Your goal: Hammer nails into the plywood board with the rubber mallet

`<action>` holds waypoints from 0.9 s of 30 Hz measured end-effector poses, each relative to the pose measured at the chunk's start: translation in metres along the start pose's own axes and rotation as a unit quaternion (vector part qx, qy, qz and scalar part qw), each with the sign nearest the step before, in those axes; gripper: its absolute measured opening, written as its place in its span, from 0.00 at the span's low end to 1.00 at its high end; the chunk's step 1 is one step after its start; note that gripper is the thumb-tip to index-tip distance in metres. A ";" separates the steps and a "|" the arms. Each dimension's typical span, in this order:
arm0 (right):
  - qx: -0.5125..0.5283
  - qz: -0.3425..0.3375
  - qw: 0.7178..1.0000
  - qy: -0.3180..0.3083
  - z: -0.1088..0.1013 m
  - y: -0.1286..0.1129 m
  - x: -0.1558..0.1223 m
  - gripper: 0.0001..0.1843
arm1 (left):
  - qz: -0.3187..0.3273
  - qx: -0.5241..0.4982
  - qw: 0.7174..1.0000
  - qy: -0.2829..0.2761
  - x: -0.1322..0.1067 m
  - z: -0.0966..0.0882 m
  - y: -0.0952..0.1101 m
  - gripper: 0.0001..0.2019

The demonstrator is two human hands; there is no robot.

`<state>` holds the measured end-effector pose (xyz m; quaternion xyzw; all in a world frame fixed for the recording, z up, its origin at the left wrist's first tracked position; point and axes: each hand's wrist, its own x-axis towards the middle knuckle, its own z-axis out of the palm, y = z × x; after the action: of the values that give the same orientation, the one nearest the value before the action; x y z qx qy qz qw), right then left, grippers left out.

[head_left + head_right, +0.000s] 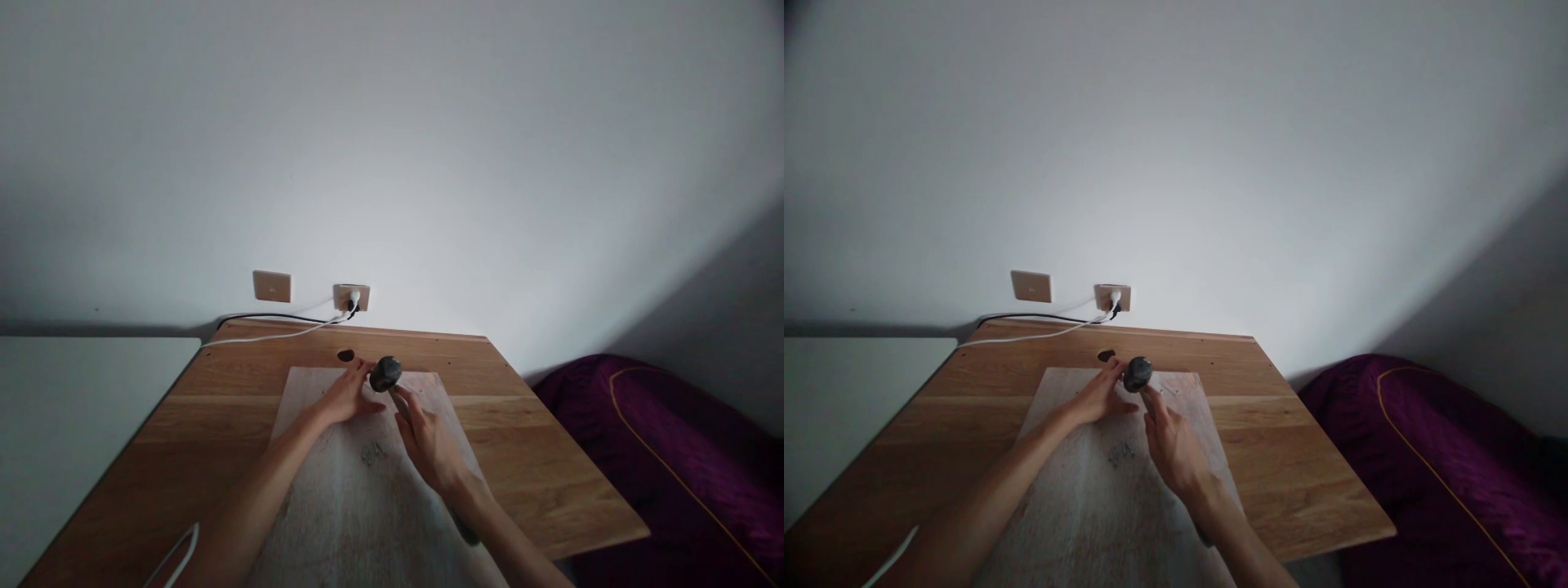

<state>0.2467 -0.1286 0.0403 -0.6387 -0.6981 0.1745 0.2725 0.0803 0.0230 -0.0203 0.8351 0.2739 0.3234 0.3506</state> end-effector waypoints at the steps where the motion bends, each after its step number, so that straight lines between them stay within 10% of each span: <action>1: 0.001 0.000 1.000 0.004 0.000 0.000 0.000 0.29 | -0.002 0.001 1.000 -0.002 0.000 0.000 -0.001 0.34; 18: 0.024 0.045 0.999 0.017 -0.009 0.034 -0.072 0.25 | 0.015 0.074 0.997 0.029 0.006 0.006 0.000 0.02; 24: 0.041 0.038 0.998 0.031 -0.005 0.030 -0.076 0.27 | 0.062 0.142 0.988 -0.004 0.000 -0.014 0.043 0.11; 27: 0.048 0.027 0.998 0.026 -0.005 0.030 -0.076 0.28 | 0.120 0.177 0.971 -0.108 -0.016 -0.018 0.073 0.13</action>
<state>0.2762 -0.2000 0.0144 -0.6476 -0.6644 0.1981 0.3159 0.0739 -0.0244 0.0394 0.9405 0.1854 0.2174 0.1839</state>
